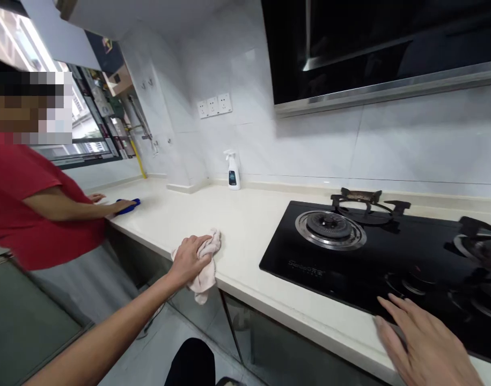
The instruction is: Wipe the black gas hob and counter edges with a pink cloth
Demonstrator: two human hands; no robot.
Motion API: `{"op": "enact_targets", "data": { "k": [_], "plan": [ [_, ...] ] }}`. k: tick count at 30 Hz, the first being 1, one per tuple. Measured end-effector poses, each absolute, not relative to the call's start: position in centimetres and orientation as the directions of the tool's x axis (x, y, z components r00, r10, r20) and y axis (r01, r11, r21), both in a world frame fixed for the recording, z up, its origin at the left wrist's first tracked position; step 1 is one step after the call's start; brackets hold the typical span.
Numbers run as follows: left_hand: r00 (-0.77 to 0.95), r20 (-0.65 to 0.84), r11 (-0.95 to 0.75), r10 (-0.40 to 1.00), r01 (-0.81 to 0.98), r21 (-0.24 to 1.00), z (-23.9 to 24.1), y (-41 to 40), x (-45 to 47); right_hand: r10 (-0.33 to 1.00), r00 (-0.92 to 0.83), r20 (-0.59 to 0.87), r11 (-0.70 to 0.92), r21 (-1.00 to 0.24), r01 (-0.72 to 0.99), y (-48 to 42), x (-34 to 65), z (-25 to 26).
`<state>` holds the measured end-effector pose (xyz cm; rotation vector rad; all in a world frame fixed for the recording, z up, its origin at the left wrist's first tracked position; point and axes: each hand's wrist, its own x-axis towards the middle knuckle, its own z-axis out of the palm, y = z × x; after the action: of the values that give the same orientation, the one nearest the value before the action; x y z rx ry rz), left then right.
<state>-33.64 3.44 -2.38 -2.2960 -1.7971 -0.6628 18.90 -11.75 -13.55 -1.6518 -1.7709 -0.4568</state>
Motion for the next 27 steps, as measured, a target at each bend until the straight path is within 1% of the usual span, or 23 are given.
{"op": "enact_targets", "data": {
  "k": [2, 4, 5, 7, 9, 12, 14, 18, 20, 22, 27],
  "plan": [
    [0.289, 0.470, -0.410, 0.834, 0.895, 0.178, -2.8, 3.1, -31.8, 0.734, -0.005, 0.679, 0.128, -0.131, 0.983, -11.7, 18.1, -13.2],
    [0.383, 0.508, -0.561, 0.771, 0.786, 0.259, -2.6, 3.2, -29.3, 0.718, -0.010, 0.696, 0.111, -0.100, 0.989, -11.5, 17.8, -13.2],
    [0.394, 0.518, -0.597, 0.759, 0.739, 0.312, -2.2, 3.6, -27.8, 0.716, -0.004, 0.698, 0.100, -0.097, 0.990, -11.4, 17.7, -13.2],
    [0.348, 0.514, -0.578, 0.784, 0.711, 0.401, -0.9, 5.0, -24.6, 0.722, 0.014, 0.692, 0.082, -0.105, 0.991, -11.2, 17.7, -13.3],
    [0.288, 0.505, -0.527, 0.814, 0.730, 0.434, 0.9, 7.2, -21.1, 0.731, 0.033, 0.682, 0.071, -0.125, 0.990, -11.3, 17.6, -13.2],
    [0.288, 0.495, -0.512, 0.820, 0.754, 0.410, 2.6, 11.0, -15.7, 0.736, 0.059, 0.674, 0.069, -0.162, 0.984, -11.7, 17.1, -12.7],
    [0.308, 0.463, -0.501, 0.831, 0.775, 0.385, 2.7, 13.1, -12.3, 0.733, 0.082, 0.676, 0.060, -0.184, 0.981, -11.9, 16.6, -12.1],
    [0.373, 0.318, -0.471, 0.872, 0.818, 0.331, 1.0, 16.7, -7.1, 0.742, 0.133, 0.657, 0.014, -0.213, 0.977, -11.9, 15.9, -11.2],
    [0.395, 0.232, -0.452, 0.889, 0.837, 0.308, 0.1, 18.0, -5.6, 0.750, 0.149, 0.645, -0.007, -0.217, 0.976, -11.9, 15.8, -10.8],
    [0.403, 0.177, -0.438, 0.898, 0.851, 0.288, -0.4, 18.8, -4.8, 0.757, 0.156, 0.635, -0.018, -0.218, 0.976, -11.9, 15.7, -10.4],
    [0.434, 0.163, -0.463, 0.886, 0.852, 0.244, -0.7, 17.6, -5.5, 0.770, 0.159, 0.618, -0.019, -0.227, 0.974, -12.3, 15.4, -9.8]
  ]
}}
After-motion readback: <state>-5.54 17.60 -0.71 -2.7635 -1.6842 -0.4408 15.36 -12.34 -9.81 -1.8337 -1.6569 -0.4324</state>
